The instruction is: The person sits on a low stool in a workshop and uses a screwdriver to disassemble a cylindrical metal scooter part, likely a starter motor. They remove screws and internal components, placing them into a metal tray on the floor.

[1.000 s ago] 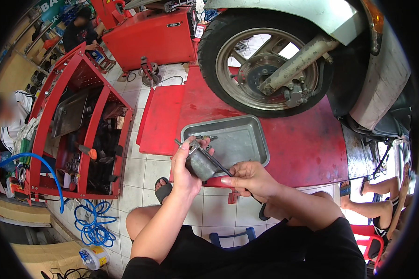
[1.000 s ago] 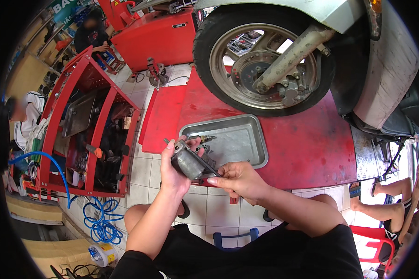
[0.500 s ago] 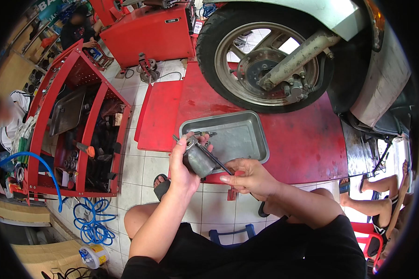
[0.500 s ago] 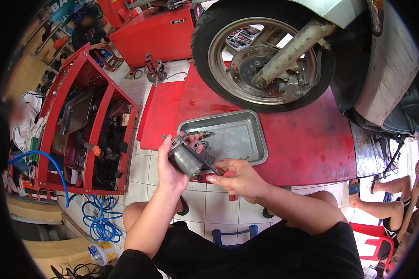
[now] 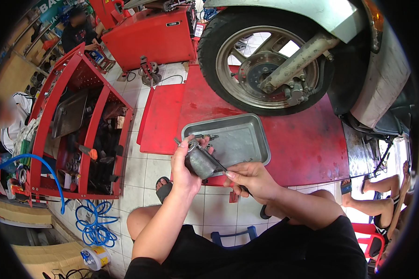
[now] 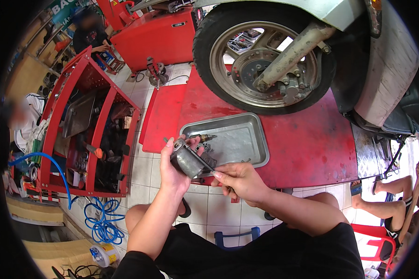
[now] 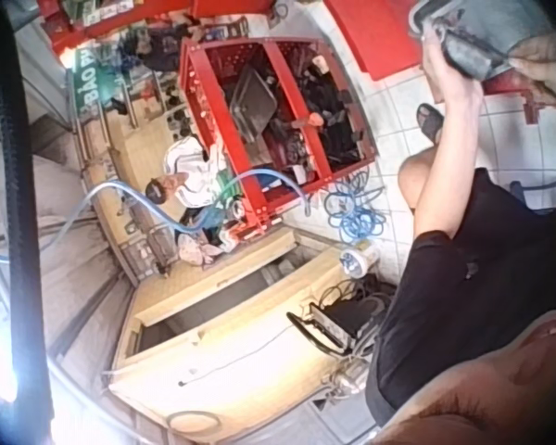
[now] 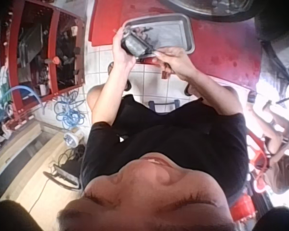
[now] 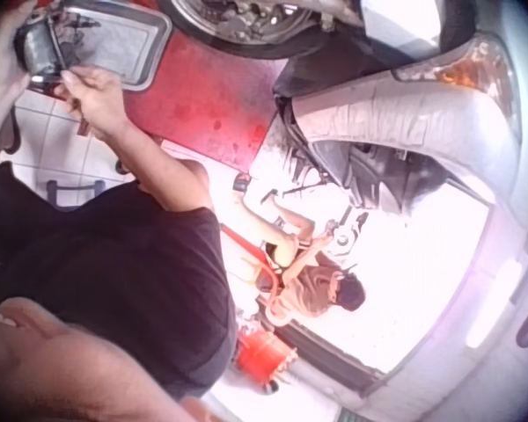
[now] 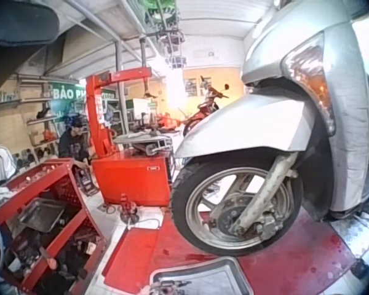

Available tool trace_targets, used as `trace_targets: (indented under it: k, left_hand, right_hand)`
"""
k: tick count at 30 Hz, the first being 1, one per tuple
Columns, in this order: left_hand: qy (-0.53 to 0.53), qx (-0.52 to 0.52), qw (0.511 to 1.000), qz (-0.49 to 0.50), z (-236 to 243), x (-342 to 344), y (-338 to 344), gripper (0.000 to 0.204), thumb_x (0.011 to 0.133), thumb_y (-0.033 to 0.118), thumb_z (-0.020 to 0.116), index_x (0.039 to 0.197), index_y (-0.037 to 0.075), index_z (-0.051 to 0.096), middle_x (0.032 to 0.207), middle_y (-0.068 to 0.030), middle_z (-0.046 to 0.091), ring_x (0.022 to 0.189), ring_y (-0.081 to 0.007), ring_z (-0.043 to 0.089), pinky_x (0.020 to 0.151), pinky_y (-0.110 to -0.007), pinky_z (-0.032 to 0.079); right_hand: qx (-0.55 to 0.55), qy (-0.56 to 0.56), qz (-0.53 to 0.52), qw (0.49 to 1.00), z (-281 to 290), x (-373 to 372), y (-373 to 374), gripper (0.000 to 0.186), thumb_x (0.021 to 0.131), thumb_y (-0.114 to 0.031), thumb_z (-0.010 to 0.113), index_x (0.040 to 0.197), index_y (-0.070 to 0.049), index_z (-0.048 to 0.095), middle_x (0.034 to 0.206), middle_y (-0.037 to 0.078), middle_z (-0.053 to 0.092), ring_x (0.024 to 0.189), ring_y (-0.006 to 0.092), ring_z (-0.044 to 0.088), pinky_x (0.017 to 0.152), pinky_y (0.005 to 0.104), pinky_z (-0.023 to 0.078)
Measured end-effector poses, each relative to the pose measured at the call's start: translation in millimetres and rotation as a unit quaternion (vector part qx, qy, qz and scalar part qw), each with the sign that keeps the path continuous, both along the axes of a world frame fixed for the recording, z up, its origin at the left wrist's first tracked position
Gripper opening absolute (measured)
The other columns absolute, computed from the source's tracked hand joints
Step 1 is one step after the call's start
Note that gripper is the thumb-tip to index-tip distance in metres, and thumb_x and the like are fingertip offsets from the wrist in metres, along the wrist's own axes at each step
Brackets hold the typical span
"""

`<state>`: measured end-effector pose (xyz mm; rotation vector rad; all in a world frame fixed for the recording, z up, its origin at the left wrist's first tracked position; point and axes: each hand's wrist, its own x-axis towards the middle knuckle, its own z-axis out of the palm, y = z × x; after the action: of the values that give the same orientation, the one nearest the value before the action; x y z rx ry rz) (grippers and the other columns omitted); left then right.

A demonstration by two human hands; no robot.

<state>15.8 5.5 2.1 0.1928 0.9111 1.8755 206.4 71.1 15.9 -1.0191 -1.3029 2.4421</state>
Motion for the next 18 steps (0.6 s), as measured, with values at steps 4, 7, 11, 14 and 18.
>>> trace_targets:
  k: [4,7,11,14,18]
  left_hand:
    - [-0.003,0.001,1.000,0.005,2,-1,1,0.053,0.093,0.047,0.061,0.121,0.003,0.053,0.112,-0.0149,0.059,0.125,-0.0310,0.054,0.111,-0.049,0.041]
    - [-0.008,0.002,1.000,0.009,3,-1,0,0.053,0.093,0.047,0.061,0.121,0.003,0.053,0.112,-0.0148,0.059,0.125,-0.0314,0.054,0.111,-0.049,0.040]
    - [-0.006,0.016,1.000,0.014,1,-4,-2,0.053,0.092,0.047,0.062,0.121,0.003,0.053,0.112,-0.0146,0.059,0.126,-0.0317,0.054,0.112,-0.049,0.039]
    - [-0.007,0.004,1.000,0.010,5,-1,0,0.054,0.092,0.047,0.063,0.121,0.003,0.053,0.112,-0.0144,0.059,0.126,-0.0317,0.054,0.111,-0.049,0.040]
    - [0.000,0.001,1.000,0.012,2,0,-1,0.053,0.092,0.047,0.062,0.121,0.003,0.053,0.112,-0.0143,0.059,0.126,-0.0319,0.054,0.111,-0.050,0.040]
  right_hand:
    - [0.037,0.024,0.021,0.999,-6,-1,-4,0.043,0.094,-0.014,0.072,0.128,0.007,0.056,0.078,0.006,0.064,0.053,0.0093,0.055,0.041,0.0236,0.041]
    - [0.062,-0.009,-0.023,0.998,1,-5,-9,0.040,0.093,-0.013,0.072,0.125,0.008,0.057,0.080,0.007,0.063,0.057,0.0099,0.056,0.046,0.0244,0.041]
    - [0.021,-0.042,-0.081,0.996,6,-7,-6,0.039,0.091,-0.010,0.074,0.122,0.008,0.059,0.082,0.006,0.060,0.060,0.0102,0.057,0.048,0.0248,0.044]
    - [-0.004,-0.011,-0.042,0.999,1,-1,2,0.038,0.090,-0.008,0.075,0.121,0.008,0.059,0.083,0.007,0.061,0.062,0.0111,0.060,0.049,0.0242,0.045]
    - [0.061,-0.002,-0.021,0.998,3,-4,-3,0.034,0.093,-0.007,0.070,0.120,0.009,0.059,0.086,0.010,0.064,0.063,0.0120,0.061,0.050,0.0243,0.046]
